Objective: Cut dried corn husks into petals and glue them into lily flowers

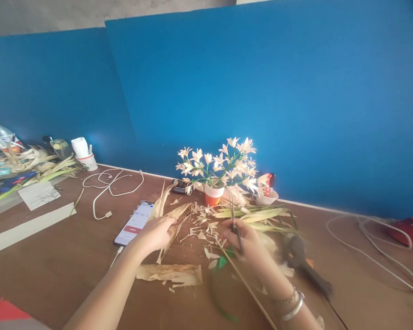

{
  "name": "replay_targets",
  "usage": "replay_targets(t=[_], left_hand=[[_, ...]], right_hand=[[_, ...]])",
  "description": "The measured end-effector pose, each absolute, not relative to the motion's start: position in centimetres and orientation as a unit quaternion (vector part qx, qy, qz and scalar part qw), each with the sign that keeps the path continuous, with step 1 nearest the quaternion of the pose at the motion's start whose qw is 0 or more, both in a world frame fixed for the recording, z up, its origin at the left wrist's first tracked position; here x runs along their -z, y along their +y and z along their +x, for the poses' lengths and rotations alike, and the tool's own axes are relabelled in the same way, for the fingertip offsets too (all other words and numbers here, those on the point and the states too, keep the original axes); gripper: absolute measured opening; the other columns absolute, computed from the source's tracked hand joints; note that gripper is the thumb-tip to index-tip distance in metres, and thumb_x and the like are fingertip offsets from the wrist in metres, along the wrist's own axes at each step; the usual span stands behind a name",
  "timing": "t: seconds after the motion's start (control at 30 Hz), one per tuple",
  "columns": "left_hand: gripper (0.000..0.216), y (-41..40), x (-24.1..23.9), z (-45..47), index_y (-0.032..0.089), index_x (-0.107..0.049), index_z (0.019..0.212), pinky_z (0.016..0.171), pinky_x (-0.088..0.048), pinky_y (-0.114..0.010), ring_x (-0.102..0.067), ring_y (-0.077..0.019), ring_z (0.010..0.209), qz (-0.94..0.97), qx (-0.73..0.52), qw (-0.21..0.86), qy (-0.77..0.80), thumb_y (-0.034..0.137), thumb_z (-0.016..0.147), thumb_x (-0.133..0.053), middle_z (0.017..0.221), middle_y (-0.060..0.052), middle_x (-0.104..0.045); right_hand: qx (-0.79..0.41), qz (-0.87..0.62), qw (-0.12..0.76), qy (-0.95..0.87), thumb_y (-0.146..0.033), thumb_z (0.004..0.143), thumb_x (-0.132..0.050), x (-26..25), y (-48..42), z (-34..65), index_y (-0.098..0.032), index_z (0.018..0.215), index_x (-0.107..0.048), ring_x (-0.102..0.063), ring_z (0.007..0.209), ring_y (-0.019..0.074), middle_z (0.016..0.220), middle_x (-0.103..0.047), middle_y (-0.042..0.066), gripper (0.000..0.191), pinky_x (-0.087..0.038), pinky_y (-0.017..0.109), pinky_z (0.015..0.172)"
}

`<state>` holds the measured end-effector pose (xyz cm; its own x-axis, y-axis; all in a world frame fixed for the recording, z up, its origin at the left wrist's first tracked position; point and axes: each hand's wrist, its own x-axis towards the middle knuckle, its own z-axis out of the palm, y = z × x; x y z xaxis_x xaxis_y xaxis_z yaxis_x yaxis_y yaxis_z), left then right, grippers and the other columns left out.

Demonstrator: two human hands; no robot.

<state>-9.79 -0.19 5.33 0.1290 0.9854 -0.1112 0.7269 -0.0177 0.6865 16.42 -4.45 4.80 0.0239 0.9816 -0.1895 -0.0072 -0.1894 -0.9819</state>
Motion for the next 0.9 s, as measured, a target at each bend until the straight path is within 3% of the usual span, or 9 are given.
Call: replay_targets(t=[0.17,0.3,0.4,0.5,0.63,0.8,0.9], left_hand=[[0.026,-0.2,-4.6,-10.0,0.029,-0.073,0.076,0.068,-0.04,-0.032,-0.063,-0.0319,0.087,0.679,-0.201,0.3,0.64,0.015,0.054,-0.066,0.086,-0.007,-0.075],[0.026,-0.8,-4.8,-9.8,0.025,-0.071,0.078,0.079,-0.041,-0.035,-0.061,-0.0334,0.096,0.702,-0.197,0.254,0.635,0.013,0.056,-0.065,0.093,-0.01,-0.073],[0.028,-2.0,-5.0,-8.7,0.024,-0.07,0.082,0.088,-0.038,-0.037,-0.059,-0.0327,0.103,0.756,-0.203,0.224,0.581,0.01,0.059,-0.063,0.099,-0.01,-0.07],[0.041,-3.7,-4.6,-7.1,0.026,-0.07,0.095,0.09,-0.038,-0.037,-0.059,-0.0315,0.106,0.819,-0.147,0.283,0.476,0.007,0.061,-0.058,0.109,-0.009,-0.067],[0.055,-5.1,-3.9,-5.4,0.031,-0.065,0.11,0.075,-0.042,-0.032,-0.062,-0.0293,0.096,0.852,-0.093,0.323,0.402,0.006,0.063,-0.053,0.104,-0.007,-0.068],[0.023,-4.4,-4.9,-5.3,0.026,-0.068,0.067,0.053,-0.033,-0.026,-0.058,-0.0221,0.063,0.834,-0.061,0.329,0.439,0.011,0.063,-0.051,0.066,-0.003,-0.064],[0.016,-3.4,-6.4,-5.9,0.024,-0.065,0.068,0.051,-0.031,-0.024,-0.054,-0.0184,0.057,0.779,-0.103,0.353,0.507,0.016,0.064,-0.051,0.062,0.0,-0.06]], right_hand=[[-0.545,-0.558,0.453,-0.432,-0.046,0.061,-0.076,-4.8,-4.6,16.4,-0.018,0.092,-0.058,-0.055,0.054,0.014,0.068,-0.065,0.002,0.046,-0.03,0.021,0.041],[-0.544,-0.557,0.443,-0.444,-0.046,0.063,-0.074,-4.5,-4.5,16.4,-0.018,0.093,-0.058,-0.051,0.051,0.012,0.065,-0.063,0.0,0.044,-0.027,0.02,0.041],[-0.544,-0.554,0.442,-0.45,-0.047,0.063,-0.074,-4.7,-4.5,16.3,-0.018,0.093,-0.059,-0.049,0.051,0.0115,0.063,-0.06,-0.002,0.044,-0.028,0.021,0.043],[-0.551,-0.545,0.442,-0.452,-0.046,0.065,-0.074,-4.9,-4.6,16.3,-0.018,0.092,-0.058,-0.049,0.052,0.0112,0.063,-0.059,-0.002,0.042,-0.031,0.021,0.045],[-0.559,-0.525,0.448,-0.46,-0.04,0.065,-0.074,-4.9,-4.5,16.3,-0.018,0.091,-0.058,-0.05,0.056,0.0112,0.063,-0.059,-0.003,0.038,-0.037,0.023,0.052],[-0.559,-0.538,0.439,-0.453,-0.037,0.063,-0.074,-5.4,-4.9,16.0,-0.018,0.09,-0.057,-0.046,0.053,0.0105,0.061,-0.057,-0.004,0.036,-0.032,0.022,0.048],[-0.561,-0.526,0.447,-0.456,-0.034,0.065,-0.074,-5.9,-5.4,15.6,-0.018,0.088,-0.058,-0.044,0.054,0.0095,0.06,-0.052,-0.006,0.033,-0.031,0.022,0.049]])
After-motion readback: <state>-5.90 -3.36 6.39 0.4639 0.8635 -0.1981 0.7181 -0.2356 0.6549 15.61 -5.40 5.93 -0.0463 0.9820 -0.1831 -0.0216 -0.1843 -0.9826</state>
